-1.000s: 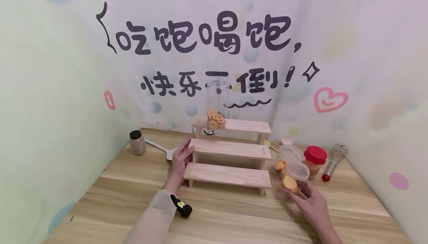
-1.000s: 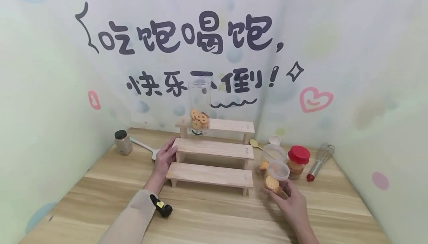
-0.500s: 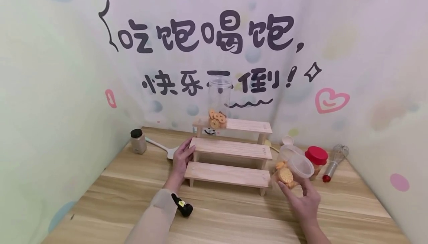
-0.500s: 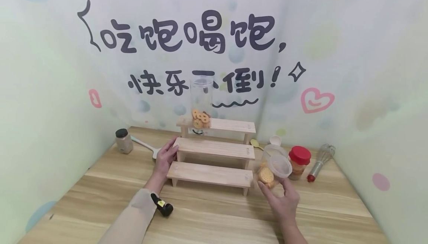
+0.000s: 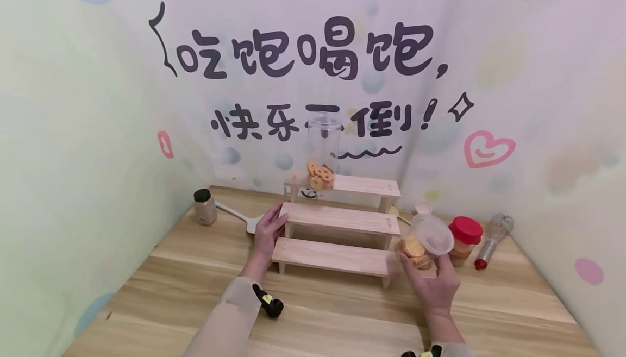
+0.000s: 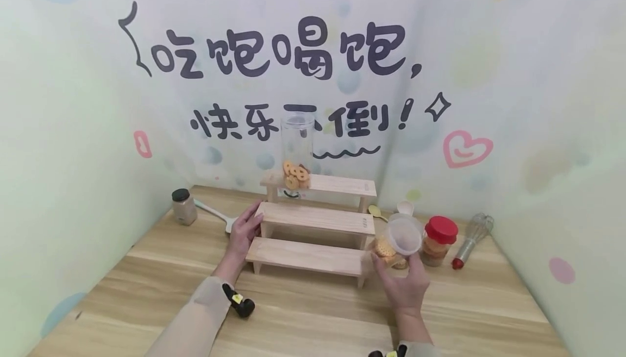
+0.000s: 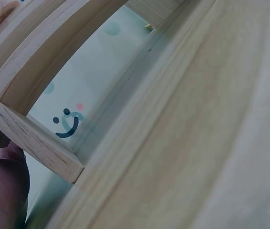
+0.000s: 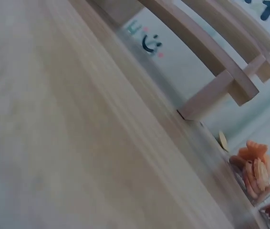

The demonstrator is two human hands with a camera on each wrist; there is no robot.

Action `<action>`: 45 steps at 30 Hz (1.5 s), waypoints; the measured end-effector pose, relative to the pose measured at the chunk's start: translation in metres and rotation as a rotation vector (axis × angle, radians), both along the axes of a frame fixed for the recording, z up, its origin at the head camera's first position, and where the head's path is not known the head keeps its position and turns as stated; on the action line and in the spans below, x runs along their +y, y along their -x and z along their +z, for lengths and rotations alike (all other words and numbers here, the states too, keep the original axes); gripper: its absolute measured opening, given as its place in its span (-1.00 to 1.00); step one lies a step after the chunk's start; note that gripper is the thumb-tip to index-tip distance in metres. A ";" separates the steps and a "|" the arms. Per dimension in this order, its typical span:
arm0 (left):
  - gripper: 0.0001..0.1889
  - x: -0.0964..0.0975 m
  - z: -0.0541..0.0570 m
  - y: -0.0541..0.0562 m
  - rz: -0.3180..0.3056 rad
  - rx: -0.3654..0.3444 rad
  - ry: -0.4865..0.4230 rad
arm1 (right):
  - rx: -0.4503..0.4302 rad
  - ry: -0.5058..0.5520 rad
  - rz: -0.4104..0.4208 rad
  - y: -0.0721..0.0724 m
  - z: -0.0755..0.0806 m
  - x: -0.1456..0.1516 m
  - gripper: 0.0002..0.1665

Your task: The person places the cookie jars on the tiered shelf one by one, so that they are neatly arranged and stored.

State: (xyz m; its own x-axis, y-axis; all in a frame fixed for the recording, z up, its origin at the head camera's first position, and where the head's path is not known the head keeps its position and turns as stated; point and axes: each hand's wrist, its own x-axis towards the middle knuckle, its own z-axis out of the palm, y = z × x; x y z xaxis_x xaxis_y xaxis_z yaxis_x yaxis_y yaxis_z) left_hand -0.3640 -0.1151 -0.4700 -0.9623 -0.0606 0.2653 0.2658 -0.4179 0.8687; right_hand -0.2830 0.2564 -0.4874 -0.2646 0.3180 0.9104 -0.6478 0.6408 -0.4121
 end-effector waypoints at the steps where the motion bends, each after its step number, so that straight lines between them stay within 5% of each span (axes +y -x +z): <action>1: -0.42 0.000 0.000 0.000 0.000 0.001 -0.002 | 0.014 0.012 -0.030 0.001 0.000 0.000 -0.25; 10: -0.41 -0.001 0.002 0.002 0.003 0.027 0.002 | 0.067 0.131 -0.061 -0.015 0.040 -0.032 -0.31; 17: -0.41 -0.001 -0.004 -0.003 0.008 -0.005 0.013 | 0.016 0.139 0.208 -0.015 0.087 -0.042 -0.33; 20: -0.41 -0.003 -0.007 -0.003 0.011 -0.003 0.035 | -0.114 0.201 0.292 -0.008 0.111 -0.044 -0.33; 26: -0.42 -0.004 -0.005 0.001 0.030 0.020 0.039 | -0.512 0.292 0.276 0.003 0.147 -0.053 -0.23; 30: -0.42 -0.001 -0.004 0.002 0.022 0.008 0.024 | -0.622 0.290 0.301 0.014 0.149 -0.062 -0.12; 37: -0.42 0.002 -0.003 0.003 0.020 0.020 0.013 | -0.614 0.236 0.302 0.031 0.133 -0.073 -0.17; 45: -0.42 0.001 -0.005 0.001 0.030 0.007 0.007 | -0.640 0.225 0.334 0.032 0.131 -0.084 -0.29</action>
